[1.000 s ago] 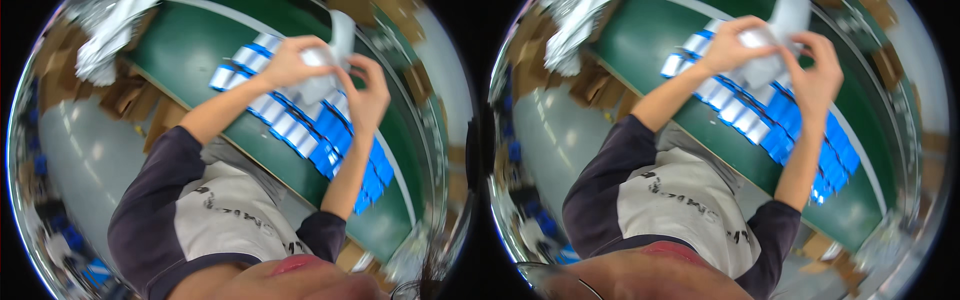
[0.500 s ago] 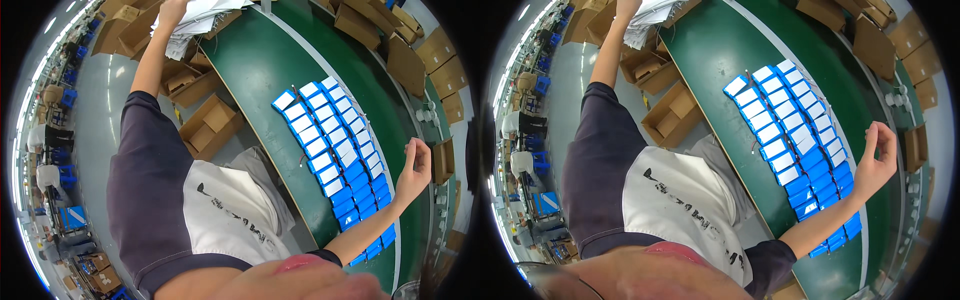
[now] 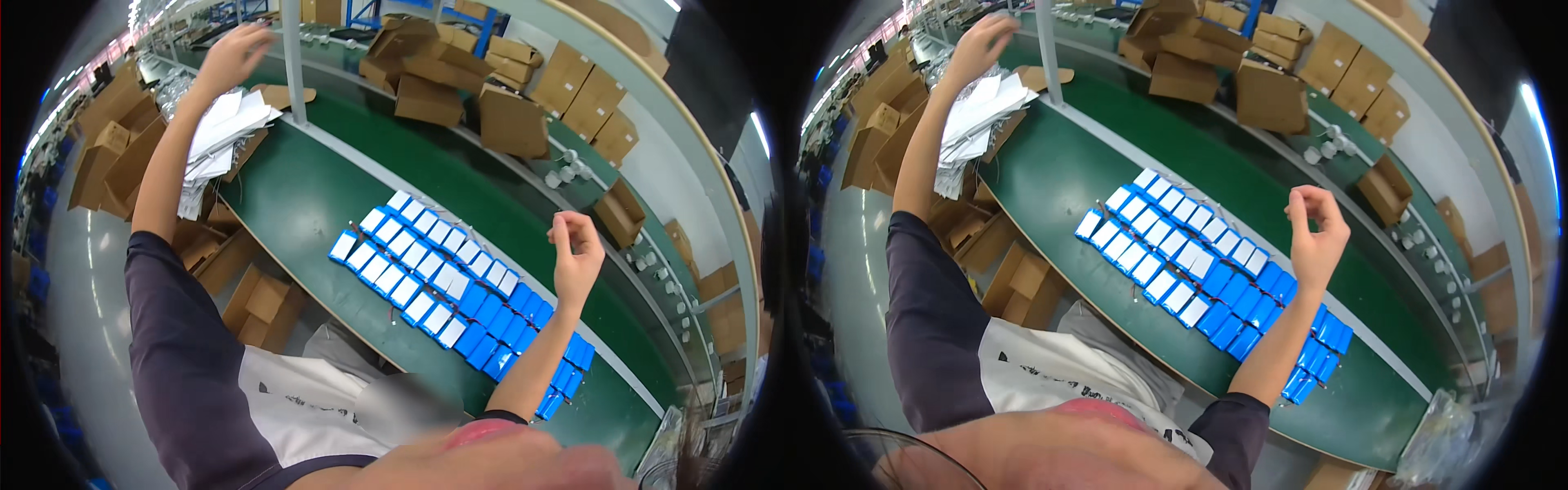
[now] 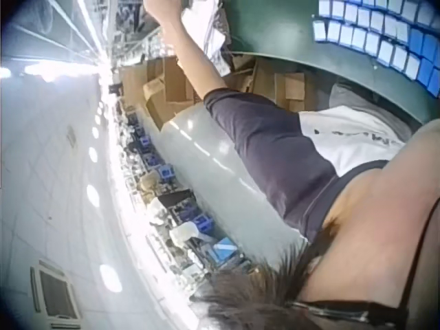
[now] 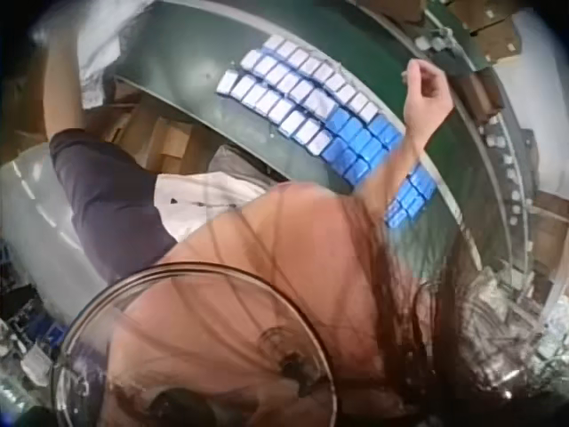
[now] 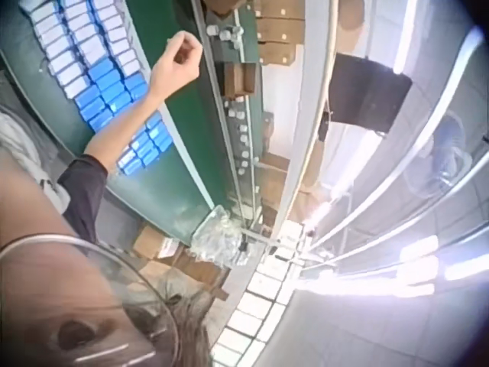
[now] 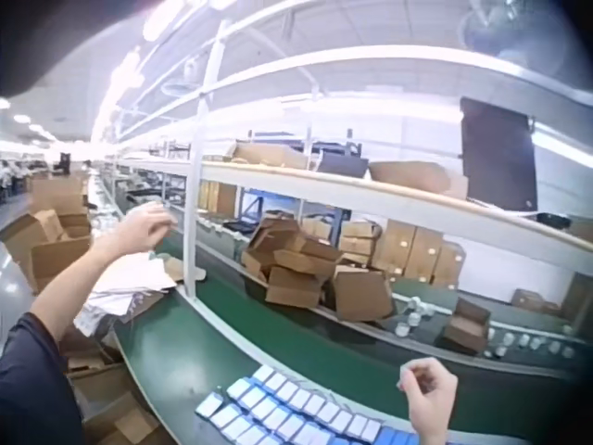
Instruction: The person applies white adhesive labels to blue rectangular battery packs arranged on a green workbench. They repeatedly peel labels from a sheet and press them onto the packs, working across multiple rows.
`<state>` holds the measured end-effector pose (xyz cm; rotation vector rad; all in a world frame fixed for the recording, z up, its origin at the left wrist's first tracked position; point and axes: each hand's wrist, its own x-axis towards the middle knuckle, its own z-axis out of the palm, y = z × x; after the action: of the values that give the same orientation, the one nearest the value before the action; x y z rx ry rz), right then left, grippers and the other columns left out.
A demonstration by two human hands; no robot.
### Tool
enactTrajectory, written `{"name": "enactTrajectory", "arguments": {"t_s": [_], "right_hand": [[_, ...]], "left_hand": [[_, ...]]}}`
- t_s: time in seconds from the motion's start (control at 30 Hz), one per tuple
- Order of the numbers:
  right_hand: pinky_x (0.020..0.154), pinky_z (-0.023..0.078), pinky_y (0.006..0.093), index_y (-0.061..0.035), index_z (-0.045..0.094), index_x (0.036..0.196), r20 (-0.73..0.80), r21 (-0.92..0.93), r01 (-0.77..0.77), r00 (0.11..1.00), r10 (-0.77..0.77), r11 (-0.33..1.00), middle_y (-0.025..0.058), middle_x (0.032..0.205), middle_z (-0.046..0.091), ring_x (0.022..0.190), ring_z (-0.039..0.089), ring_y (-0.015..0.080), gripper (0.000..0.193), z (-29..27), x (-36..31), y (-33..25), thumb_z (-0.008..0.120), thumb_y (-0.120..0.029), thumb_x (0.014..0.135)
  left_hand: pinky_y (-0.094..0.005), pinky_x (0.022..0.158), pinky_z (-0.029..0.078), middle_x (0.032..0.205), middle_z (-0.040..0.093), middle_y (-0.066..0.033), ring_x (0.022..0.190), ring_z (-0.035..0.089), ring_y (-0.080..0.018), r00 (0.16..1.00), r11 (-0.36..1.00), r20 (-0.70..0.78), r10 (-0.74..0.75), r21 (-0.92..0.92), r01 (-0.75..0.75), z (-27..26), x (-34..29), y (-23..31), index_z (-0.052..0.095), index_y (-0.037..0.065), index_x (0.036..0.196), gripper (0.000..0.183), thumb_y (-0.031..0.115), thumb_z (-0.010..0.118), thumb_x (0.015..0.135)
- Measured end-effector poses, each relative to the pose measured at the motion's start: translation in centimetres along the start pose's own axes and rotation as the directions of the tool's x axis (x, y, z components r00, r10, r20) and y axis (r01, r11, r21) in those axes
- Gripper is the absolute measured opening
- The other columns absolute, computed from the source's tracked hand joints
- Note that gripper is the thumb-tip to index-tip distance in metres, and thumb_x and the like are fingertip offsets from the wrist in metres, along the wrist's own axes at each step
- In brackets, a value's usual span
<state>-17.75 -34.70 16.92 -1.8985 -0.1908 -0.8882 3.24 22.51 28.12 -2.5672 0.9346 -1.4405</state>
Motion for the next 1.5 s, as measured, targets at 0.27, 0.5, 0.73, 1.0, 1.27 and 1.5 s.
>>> {"name": "enactTrajectory", "arguments": {"t_s": [0.27, 0.5, 0.73, 1.0, 1.27, 1.5], "right_hand": [[0.069, 0.05, 0.0251, -0.0001, 0.071, 0.096, -0.023, -0.041, 0.051, 0.998, -0.052, 0.998, 0.0038, 0.076, 0.069, 0.071, 0.065, 0.01, 0.008, -1.5, -0.6, -0.8, 0.071, -0.008, 0.093], [0.065, 0.05, 0.0251, -0.0004, 0.071, 0.093, -0.009, -0.205, 0.17, 0.984, -0.176, 0.964, 0.0049, 0.072, 0.069, 0.066, 0.064, 0.0104, 0.007, -4.4, -1.3, -2.8, 0.073, -0.007, 0.092], [0.064, 0.049, 0.0251, -0.0022, 0.072, 0.093, -0.058, -0.17, 0.186, 0.978, -0.199, 0.968, 0.0044, 0.072, 0.07, 0.065, 0.065, 0.0108, 0.007, -5.1, -1.2, -2.9, 0.073, -0.009, 0.092], [0.068, 0.05, 0.025, -0.0003, 0.072, 0.101, -0.031, 0.07, 0.176, 0.984, -0.174, 0.982, 0.0051, 0.08, 0.072, 0.072, 0.066, 0.01, 0.013, -4.3, -1.5, -4.4, 0.072, -0.012, 0.095], [0.106, 0.048, 0.0423, 0.0041, 0.031, 0.157, -0.037, 0.786, 0.149, 0.98, -0.194, 0.6, 0.02, 0.153, 0.046, 0.132, 0.055, 0.0308, 0.083, -2.8, -3.4, -5.4, 0.06, -0.05, 0.102], [0.1, 0.05, 0.0388, 0.0059, 0.051, 0.139, -0.452, 0.617, 0.126, 0.865, 0.218, 0.777, 0.0152, 0.132, 0.061, 0.12, 0.061, 0.025, 0.05, -6.4, -1.7, -4.7, 0.072, -0.011, 0.096]], "left_hand": [[-0.0467, 0.078, 0.056, 0.098, 0.072, -0.0184, 0.092, 0.071, -0.0375, 0.853, 0.94, -0.502, 0.144, -0.201, -0.277, -0.1, 28.3, 16.6, 0.072, 0.005, 0.104, 0.018, 0.015, 0.06, 0.095], [-0.0471, 0.073, 0.061, 0.086, 0.075, -0.0198, 0.079, 0.075, -0.037, 0.979, 0.972, -0.11, 0.172, 0.179, -0.151, 8.3, 38.7, 16.9, 0.077, 0.005, 0.085, 0.014, 0.01, 0.064, 0.084], [-0.0492, 0.071, 0.06, 0.089, 0.075, -0.0179, 0.079, 0.074, -0.0382, 0.895, 0.988, -0.422, 0.144, 0.114, -0.105, 6.8, 36.8, 16.2, 0.076, 0.007, 0.091, 0.014, 0.008, 0.065, 0.082], [-0.0404, 0.071, 0.054, 0.095, 0.074, -0.0194, 0.088, 0.073, -0.0348, 0.539, 0.963, -0.836, -0.106, -0.222, -0.154, -7.0, 25.4, 20.5, 0.074, 0.007, 0.103, 0.014, 0.016, 0.065, 0.097], [-0.0375, 0.081, 0.061, 0.098, 0.077, -0.006, 0.098, 0.072, -0.0236, 0.635, 0.681, -0.667, 0.39, -0.256, -0.687, -7.3, 3.9, 35.6, 0.08, 0.005, 0.096, 0.019, 0.01, 0.078, 0.078], [-0.0388, 0.091, 0.057, 0.111, 0.074, -0.0046, 0.104, 0.068, -0.0251, 0.815, 0.423, -0.451, 0.364, -0.699, -0.576, -0.4, 5.5, 40.7, 0.078, 0.01, 0.104, 0.032, 0.022, 0.085, 0.075]]}}
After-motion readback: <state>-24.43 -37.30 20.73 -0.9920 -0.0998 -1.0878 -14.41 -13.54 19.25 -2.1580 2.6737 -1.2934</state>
